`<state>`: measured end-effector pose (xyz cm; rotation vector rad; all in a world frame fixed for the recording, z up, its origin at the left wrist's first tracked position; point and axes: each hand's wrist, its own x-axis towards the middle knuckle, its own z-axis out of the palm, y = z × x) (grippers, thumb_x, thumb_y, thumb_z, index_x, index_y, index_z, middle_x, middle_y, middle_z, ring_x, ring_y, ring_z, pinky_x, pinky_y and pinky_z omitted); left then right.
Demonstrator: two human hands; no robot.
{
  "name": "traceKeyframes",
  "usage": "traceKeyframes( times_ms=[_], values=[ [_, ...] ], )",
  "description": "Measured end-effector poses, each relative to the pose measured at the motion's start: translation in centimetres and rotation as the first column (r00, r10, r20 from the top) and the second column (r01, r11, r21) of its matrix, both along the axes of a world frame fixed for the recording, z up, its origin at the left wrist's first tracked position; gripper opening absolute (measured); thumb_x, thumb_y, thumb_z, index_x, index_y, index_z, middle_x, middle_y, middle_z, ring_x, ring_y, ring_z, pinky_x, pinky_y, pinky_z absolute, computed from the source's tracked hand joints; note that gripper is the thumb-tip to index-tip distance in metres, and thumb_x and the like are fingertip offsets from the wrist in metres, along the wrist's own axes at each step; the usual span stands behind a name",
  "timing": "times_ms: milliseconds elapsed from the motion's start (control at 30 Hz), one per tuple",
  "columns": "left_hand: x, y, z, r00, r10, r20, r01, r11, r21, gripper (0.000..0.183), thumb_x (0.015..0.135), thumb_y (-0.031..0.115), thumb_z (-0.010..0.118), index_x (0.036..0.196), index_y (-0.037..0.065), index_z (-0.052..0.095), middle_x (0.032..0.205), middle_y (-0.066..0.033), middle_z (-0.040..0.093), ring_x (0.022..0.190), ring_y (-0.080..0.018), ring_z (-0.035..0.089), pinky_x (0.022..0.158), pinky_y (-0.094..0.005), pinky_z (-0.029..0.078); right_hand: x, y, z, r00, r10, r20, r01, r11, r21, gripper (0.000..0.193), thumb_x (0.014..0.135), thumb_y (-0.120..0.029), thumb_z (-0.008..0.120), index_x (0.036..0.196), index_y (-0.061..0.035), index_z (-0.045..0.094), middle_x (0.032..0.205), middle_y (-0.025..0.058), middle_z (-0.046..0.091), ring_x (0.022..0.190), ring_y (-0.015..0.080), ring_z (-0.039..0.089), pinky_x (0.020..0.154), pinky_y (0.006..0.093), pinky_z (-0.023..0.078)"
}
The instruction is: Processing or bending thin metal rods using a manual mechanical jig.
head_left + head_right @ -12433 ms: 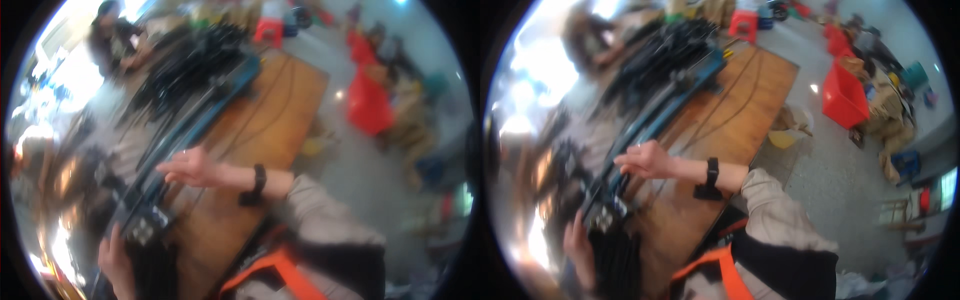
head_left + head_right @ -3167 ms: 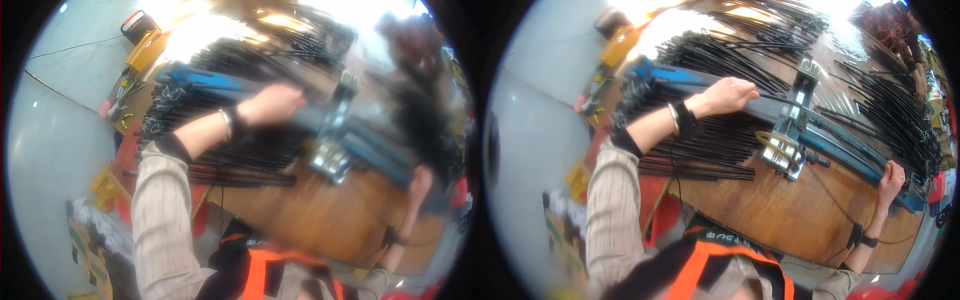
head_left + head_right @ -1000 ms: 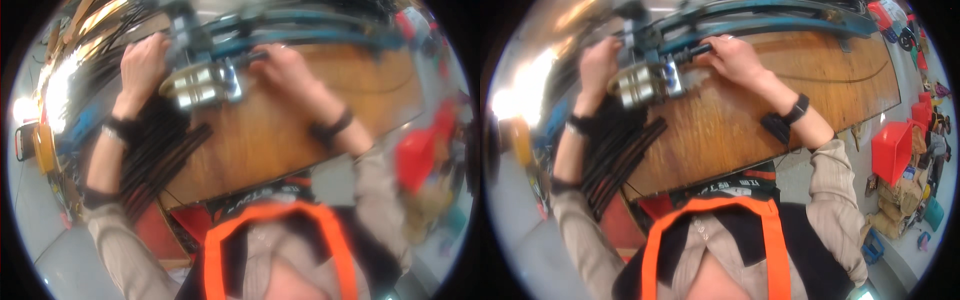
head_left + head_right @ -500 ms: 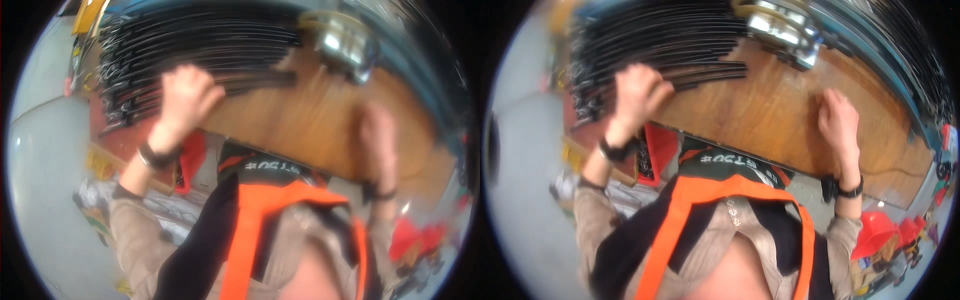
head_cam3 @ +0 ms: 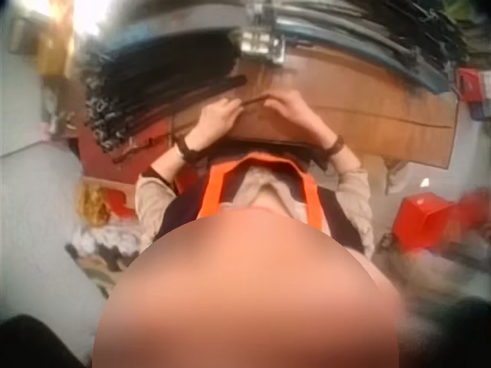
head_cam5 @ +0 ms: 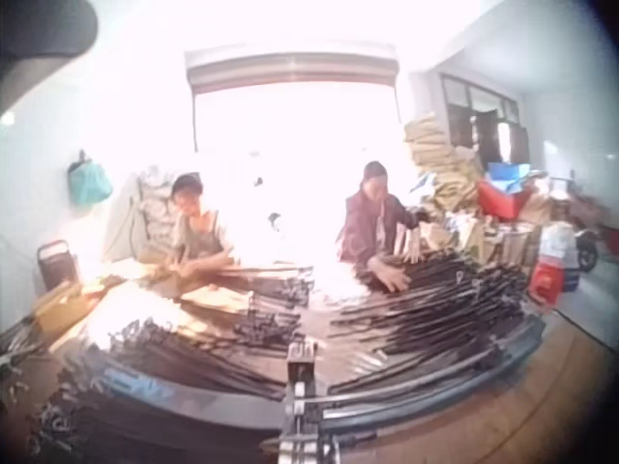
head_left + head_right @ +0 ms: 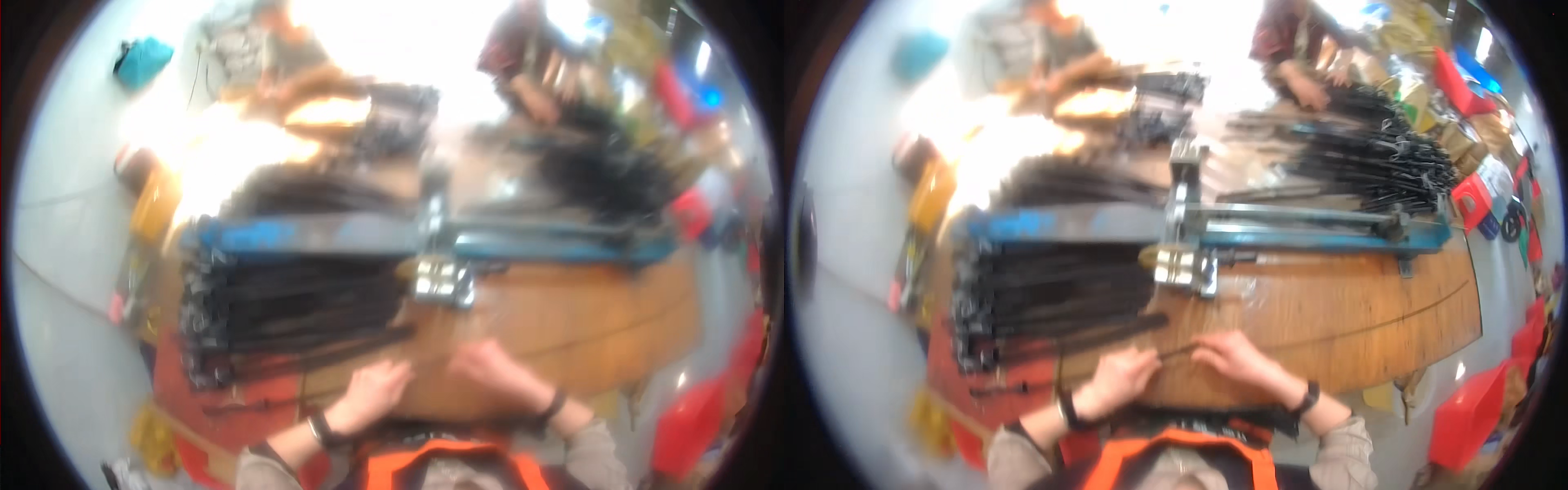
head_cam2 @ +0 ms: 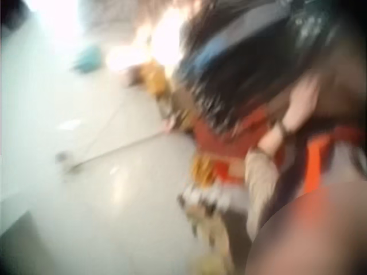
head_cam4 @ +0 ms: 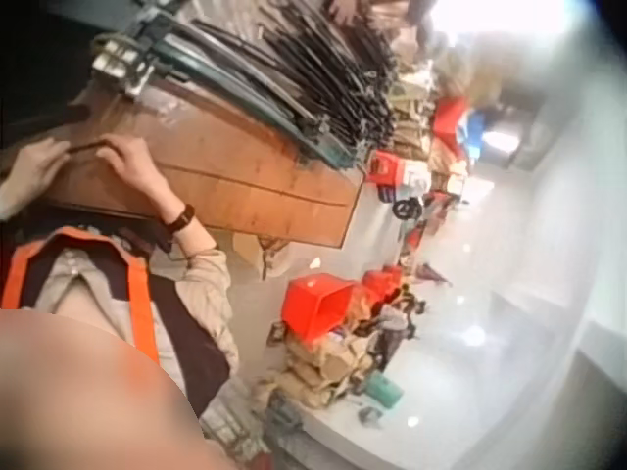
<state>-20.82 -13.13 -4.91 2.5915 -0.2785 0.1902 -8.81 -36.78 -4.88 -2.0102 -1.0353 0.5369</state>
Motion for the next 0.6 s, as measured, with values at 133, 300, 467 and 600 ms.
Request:
traceKeyframes(
  times_ms=[133, 300, 467, 600],
  values=[
    [0.3, -0.5, 1.0, 1.0, -0.019, -0.02, 0.02, 0.999, 0.038, 0.012, 0.091, 0.024, 0.061, 0.094, 0.013, 0.063, 0.072, -0.0117, 0.06, 0.061, -0.0341, 0.062, 0.051, -0.0455, 0.051, -1.5, -0.5, -3.8, 0.997, -0.075, 0.025, 0.071, 0.988, 0.135, 0.031, 0.091, -0.024, 0.065, 0.116, -0.0054, 0.067, 0.1, 0.0198, 0.069, 0.093, 0.037, 0.067, 0.081, 0.0406, 0.054],
    [0.5, -1.2, 1.4, 0.989, -0.082, -0.122, 0.1, 0.983, 0.152, 0.015, 0.092, 0.027, 0.06, 0.092, 0.012, 0.063, 0.073, -0.0125, 0.061, 0.062, -0.036, 0.062, 0.052, -0.045, 0.051, -1.2, -1.0, -4.7, 0.972, -0.079, 0.221, 0.058, 0.993, 0.098, 0.031, 0.092, -0.026, 0.064, 0.117, -0.0071, 0.067, 0.092, 0.0187, 0.068, 0.084, 0.0372, 0.064, 0.075, 0.0425, 0.052],
    [4.6, -2.5, 5.8, 0.945, -0.285, -0.159, 0.298, 0.952, 0.064, 0.009, 0.09, 0.016, 0.062, 0.092, 0.009, 0.066, 0.072, -0.0147, 0.06, 0.061, -0.0376, 0.058, 0.055, -0.042, 0.045, 0.0, -2.1, -4.3, 0.942, -0.325, 0.078, 0.231, 0.802, 0.55, 0.032, 0.091, -0.03, 0.065, 0.116, -0.0105, 0.067, 0.079, 0.0164, 0.063, 0.077, 0.0352, 0.061, 0.071, 0.0431, 0.05],
    [6.4, -3.4, 8.8, 0.875, -0.267, -0.404, 0.355, 0.921, 0.16, 0.021, 0.095, 0.009, 0.055, 0.114, 0.004, 0.063, 0.094, -0.0227, 0.062, 0.082, -0.0411, 0.06, 0.068, -0.0435, 0.049, 0.9, -1.8, -4.9, 0.758, -0.432, 0.488, 0.083, 0.807, 0.585, 0.035, 0.089, -0.027, 0.066, 0.12, -0.0121, 0.064, 0.075, 0.0128, 0.06, 0.073, 0.0307, 0.06, 0.069, 0.0412, 0.05]
  ],
)
